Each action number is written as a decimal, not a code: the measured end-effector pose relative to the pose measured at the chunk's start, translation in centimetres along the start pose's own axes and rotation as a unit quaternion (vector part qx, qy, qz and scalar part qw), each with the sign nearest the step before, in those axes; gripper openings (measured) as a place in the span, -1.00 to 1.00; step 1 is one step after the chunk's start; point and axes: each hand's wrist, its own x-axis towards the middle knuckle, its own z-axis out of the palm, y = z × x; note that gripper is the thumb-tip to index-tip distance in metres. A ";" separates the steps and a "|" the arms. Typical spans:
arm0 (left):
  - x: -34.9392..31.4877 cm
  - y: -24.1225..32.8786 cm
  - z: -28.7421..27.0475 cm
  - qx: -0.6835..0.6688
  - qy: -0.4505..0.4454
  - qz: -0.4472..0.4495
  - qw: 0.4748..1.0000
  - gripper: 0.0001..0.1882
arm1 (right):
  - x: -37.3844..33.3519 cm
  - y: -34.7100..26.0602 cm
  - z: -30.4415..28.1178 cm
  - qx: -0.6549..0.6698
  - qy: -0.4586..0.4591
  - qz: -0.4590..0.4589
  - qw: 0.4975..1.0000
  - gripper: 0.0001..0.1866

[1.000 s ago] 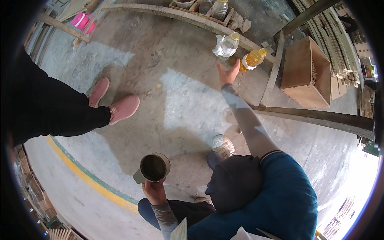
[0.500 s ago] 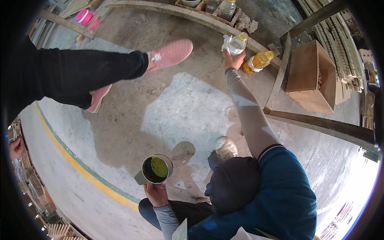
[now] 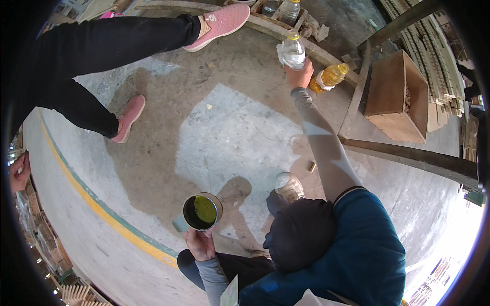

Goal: The person pours liquids from two bottles into a container, then uses a power drill to mix the contents. After mixing, the person walks through a workshop and applies the mixture to wooden chair parts using a brush.

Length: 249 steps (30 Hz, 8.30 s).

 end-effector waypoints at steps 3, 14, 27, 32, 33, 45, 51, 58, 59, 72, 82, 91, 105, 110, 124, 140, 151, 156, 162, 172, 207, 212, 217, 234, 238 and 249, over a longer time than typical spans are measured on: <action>-0.1 0.3 0.9 -0.001 -0.014 -0.001 1.000 -0.71 | -0.9 -2.0 -2.3 -0.049 -0.014 -0.129 0.990 -0.27; -1.7 2.6 3.4 -0.002 -0.103 0.006 0.995 -0.69 | -4.3 -15.3 -17.9 -0.062 -0.076 -0.367 0.925 -0.40; -5.6 6.3 4.2 0.068 -0.146 0.022 0.987 -0.71 | -6.7 -22.5 -29.1 -0.066 -0.081 -0.484 0.869 -0.28; -5.7 6.1 7.4 0.088 -0.187 0.028 0.978 -0.70 | -6.1 -23.6 -32.1 -0.084 -0.083 -0.508 0.853 -0.24; -5.9 6.3 7.7 0.089 -0.185 0.035 0.978 -0.70 | -6.2 -24.4 -32.6 -0.090 -0.095 -0.518 0.846 -0.24; -7.1 7.3 12.4 0.024 -0.291 0.067 0.954 -0.86 | -4.0 -28.1 -35.9 -0.215 -0.102 -0.580 0.779 -0.20; -7.9 8.5 13.2 0.006 -0.281 0.087 0.956 -0.92 | -3.4 -30.3 -36.4 -0.225 -0.097 -0.615 0.750 -0.24; -8.1 8.6 13.1 -0.002 -0.275 0.085 0.958 -0.89 | -2.0 -32.7 -37.4 -0.231 -0.064 -0.677 0.695 -0.27; -8.1 8.5 13.2 -0.005 -0.276 0.083 0.957 -0.88 | -1.8 -33.0 -37.7 -0.237 -0.061 -0.683 0.688 -0.28; -8.4 9.3 12.5 -0.008 -0.301 0.074 0.951 -0.89 | -1.9 -35.2 -38.5 -0.240 -0.011 -0.720 0.651 -0.30; -7.6 7.2 12.0 -0.023 -0.313 0.077 0.946 -0.83 | -1.4 -35.2 -40.3 -0.244 -0.032 -0.758 0.603 -0.50; -8.2 7.4 13.3 -0.035 -0.257 0.020 0.966 -0.83 | -0.6 -35.4 -40.3 -0.251 0.007 -0.765 0.593 -0.42; -8.1 8.4 10.8 -0.054 -0.313 0.040 0.947 -0.93 | -2.1 -37.1 -40.4 -0.213 0.022 -0.729 0.650 -0.33; -7.9 8.1 10.7 -0.044 -0.305 0.045 0.950 -0.90 | -1.9 -37.2 -40.3 -0.218 0.017 -0.742 0.634 -0.31; -8.1 8.2 10.0 -0.053 -0.307 0.040 0.949 -0.92 | -2.3 -37.8 -40.8 -0.233 0.011 -0.735 0.637 -0.31; -7.8 7.7 9.7 -0.065 -0.296 0.038 0.952 -0.92 | -1.8 -38.0 -40.9 -0.244 0.011 -0.746 0.620 -0.30; -7.7 7.6 9.6 -0.047 -0.312 0.032 0.948 -0.85 | -1.8 -37.9 -41.2 -0.256 -0.007 -0.745 0.616 -0.32; -8.1 7.6 9.9 -0.053 -0.299 0.026 0.952 -0.88 | -2.0 -37.7 -41.3 -0.255 -0.013 -0.741 0.621 -0.33; -7.8 7.1 9.6 -0.075 -0.299 0.022 0.951 -0.95 | -2.4 -38.3 -41.2 -0.235 -0.011 -0.750 0.618 -0.36; -8.3 7.4 9.3 -0.080 -0.292 0.012 0.953 -0.98 | -2.7 -37.8 -41.1 -0.239 -0.017 -0.738 0.631 -0.34; -7.9 7.5 8.7 -0.088 -0.298 0.042 0.950 -0.92 | -3.2 -37.9 -40.8 -0.230 -0.037 -0.736 0.636 -0.39; -7.6 7.7 9.1 -0.071 -0.294 0.030 0.953 -0.91 | -2.9 -37.7 -40.6 -0.229 -0.029 -0.737 0.635 -0.40; -7.3 7.6 8.9 -0.051 -0.316 0.039 0.947 -0.90 | -2.7 -37.7 -40.8 -0.231 -0.034 -0.738 0.633 -0.40; -8.6 8.0 10.1 -0.001 -0.258 0.095 0.961 -0.80 | -2.2 -37.8 -41.1 -0.236 -0.034 -0.739 0.630 -0.39; -8.6 7.8 10.2 0.001 -0.246 0.099 0.964 -0.82 | -2.1 -37.6 -40.9 -0.229 -0.018 -0.744 0.627 -0.42; -8.8 8.3 10.7 0.008 -0.280 0.104 0.954 -0.83 | -2.7 -36.2 -40.1 -0.220 -0.032 -0.720 0.658 -0.42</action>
